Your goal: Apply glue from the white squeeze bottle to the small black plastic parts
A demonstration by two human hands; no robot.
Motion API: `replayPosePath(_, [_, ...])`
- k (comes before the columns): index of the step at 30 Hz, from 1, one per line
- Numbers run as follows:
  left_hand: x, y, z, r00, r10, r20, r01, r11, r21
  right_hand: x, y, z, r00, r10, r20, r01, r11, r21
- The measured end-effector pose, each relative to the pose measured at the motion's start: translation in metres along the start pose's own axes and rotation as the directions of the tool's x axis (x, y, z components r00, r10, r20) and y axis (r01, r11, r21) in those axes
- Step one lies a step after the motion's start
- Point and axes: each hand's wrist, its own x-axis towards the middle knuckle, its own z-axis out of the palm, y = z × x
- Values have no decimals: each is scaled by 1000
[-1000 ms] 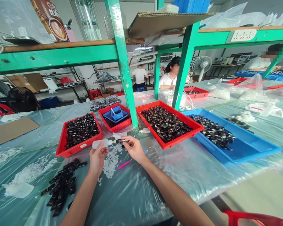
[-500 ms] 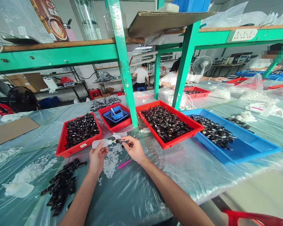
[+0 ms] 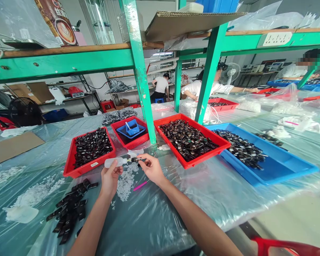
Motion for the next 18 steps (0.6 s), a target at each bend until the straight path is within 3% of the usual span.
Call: replayPosePath(18, [2, -2, -1, 999, -42, -13, 42, 998, -54, 1, -3, -1, 1000, 12, -8, -12, 1000, 3])
